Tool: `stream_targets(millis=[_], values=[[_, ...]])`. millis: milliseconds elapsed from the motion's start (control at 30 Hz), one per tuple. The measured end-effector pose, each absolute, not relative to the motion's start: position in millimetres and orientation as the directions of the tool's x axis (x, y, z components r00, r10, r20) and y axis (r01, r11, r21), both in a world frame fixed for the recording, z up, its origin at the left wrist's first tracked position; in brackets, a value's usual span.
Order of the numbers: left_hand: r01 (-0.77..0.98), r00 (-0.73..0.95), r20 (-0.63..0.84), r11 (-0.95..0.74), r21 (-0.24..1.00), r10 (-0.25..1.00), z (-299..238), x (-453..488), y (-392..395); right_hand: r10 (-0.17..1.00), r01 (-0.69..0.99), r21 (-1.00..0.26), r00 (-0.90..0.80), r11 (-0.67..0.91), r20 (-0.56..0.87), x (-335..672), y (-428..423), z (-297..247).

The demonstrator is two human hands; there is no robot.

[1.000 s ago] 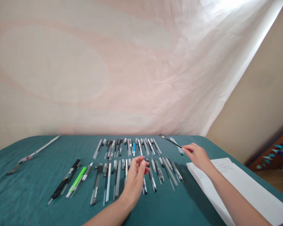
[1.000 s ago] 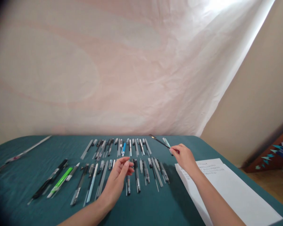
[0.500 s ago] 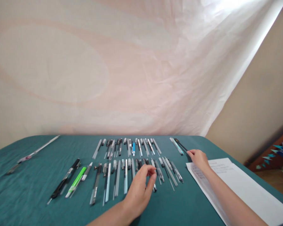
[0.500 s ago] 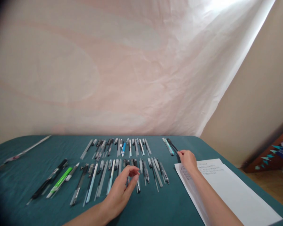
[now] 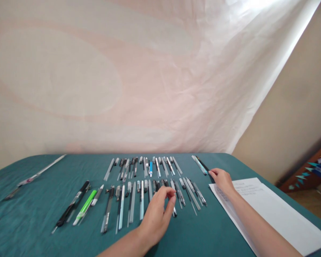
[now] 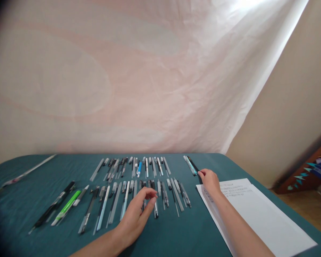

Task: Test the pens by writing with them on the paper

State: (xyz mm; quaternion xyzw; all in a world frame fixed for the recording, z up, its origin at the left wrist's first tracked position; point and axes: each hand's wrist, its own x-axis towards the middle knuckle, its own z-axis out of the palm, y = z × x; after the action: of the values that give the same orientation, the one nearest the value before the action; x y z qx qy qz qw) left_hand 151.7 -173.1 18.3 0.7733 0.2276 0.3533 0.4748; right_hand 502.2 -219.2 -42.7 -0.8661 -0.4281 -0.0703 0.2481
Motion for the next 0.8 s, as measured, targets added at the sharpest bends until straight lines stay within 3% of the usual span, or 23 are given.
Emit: stream_targets(millis=[333, 467, 633, 800], values=[[0.049, 0.656, 0.329, -0.474, 0.879, 0.679, 16.6, 151.6, -170.1, 0.722, 0.769, -0.441, 0.616, -0.463, 0.316, 491.8, -221.1, -18.4], [0.063, 0.657, 0.341, -0.5, 0.864, 0.672, 16.0, 151.6, -169.1, 0.821, 0.764, -0.518, 0.54, -0.385, 0.185, 470.8, -223.6, -1.9], [0.07, 0.648, 0.356, -0.518, 0.853, 0.674, 14.8, 151.7, -168.1, 0.926, 0.685, -0.65, 0.368, -0.33, -0.083, 432.8, -228.5, 5.4], [0.085, 0.664, 0.357, -0.541, 0.837, 0.657, 12.5, 151.2, -167.2, 0.956, 0.763, -0.578, 0.259, -0.29, -0.137, 414.4, -228.8, 7.9]])
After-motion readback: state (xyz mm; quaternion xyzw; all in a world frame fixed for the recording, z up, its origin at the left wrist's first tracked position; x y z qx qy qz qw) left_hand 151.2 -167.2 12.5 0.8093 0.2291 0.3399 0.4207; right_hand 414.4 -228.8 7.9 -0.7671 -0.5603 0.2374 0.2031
